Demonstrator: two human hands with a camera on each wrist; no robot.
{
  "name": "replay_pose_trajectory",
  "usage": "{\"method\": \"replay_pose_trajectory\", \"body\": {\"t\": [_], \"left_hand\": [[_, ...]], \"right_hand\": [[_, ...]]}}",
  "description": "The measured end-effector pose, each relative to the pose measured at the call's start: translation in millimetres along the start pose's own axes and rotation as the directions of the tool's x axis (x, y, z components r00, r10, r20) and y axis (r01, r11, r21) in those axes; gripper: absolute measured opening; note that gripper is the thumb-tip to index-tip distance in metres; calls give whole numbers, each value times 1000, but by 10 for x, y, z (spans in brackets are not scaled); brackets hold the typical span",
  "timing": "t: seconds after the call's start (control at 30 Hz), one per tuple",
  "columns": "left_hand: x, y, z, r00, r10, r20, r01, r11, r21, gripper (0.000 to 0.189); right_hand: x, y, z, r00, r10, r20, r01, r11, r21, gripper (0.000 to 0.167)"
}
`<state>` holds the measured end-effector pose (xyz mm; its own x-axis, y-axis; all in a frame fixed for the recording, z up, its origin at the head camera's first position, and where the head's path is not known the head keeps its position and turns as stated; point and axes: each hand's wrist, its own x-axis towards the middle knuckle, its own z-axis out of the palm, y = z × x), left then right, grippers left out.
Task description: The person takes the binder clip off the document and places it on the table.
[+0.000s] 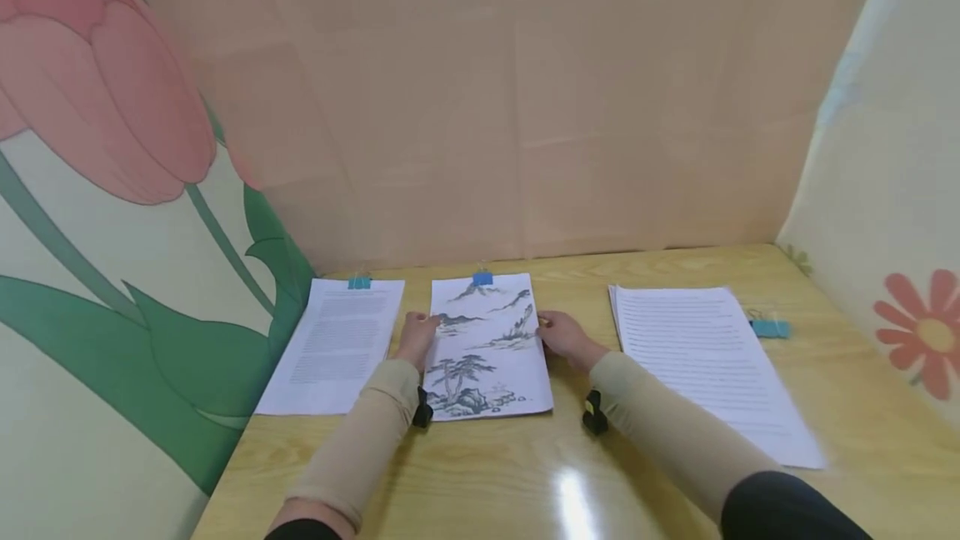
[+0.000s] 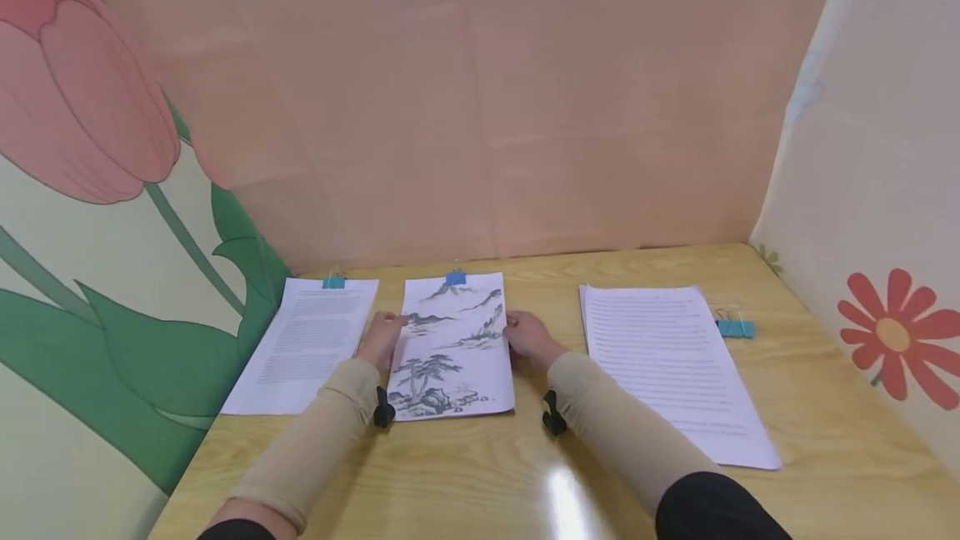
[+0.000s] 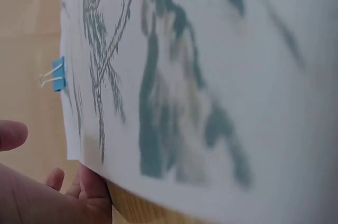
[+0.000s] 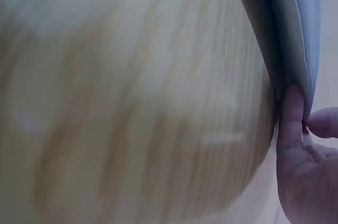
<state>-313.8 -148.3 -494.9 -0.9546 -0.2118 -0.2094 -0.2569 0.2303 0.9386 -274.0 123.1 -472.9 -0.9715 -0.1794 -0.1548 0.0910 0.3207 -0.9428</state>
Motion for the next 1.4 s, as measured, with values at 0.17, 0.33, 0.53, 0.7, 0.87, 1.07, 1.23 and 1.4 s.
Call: {"method": "replay_pose_trajectory", "body": {"t": [0.17,0.33,0.53,0.7,0.87,1.07,1.23,1.4], "left_hand": [[63,2,17,998,-34,57,37,998,-59,48],[137,23,45,991,-59,120,75,988,-135,26],[177,67,87,967,-113,230,150,977,-153,22],[171,113,120,928,-158,337,200,975,-94,28],[185,159,151,896,-175,409,202,979,-26,31],[221,235,301,873,-156,463,177,984,-1,31],[250,263,440,864,-153,480,173,985,3,36],[250,265,556,853,-155,498,179,984,0,39]], "right_hand": [[371,373,3,991,97,-92,-105,991,-83,55],[299,342,-175,999,36,-34,-41,983,-180,57],[234,282,-331,999,34,-38,-42,969,-245,56],[184,347,-460,998,45,-34,-51,978,-203,56],[99,380,-586,997,61,-51,-72,968,-239,55],[-30,401,-718,991,109,-75,-125,962,-242,54],[-119,484,-754,985,135,-107,-159,952,-261,54],[-239,557,-772,980,149,-131,-177,956,-235,56]]}}
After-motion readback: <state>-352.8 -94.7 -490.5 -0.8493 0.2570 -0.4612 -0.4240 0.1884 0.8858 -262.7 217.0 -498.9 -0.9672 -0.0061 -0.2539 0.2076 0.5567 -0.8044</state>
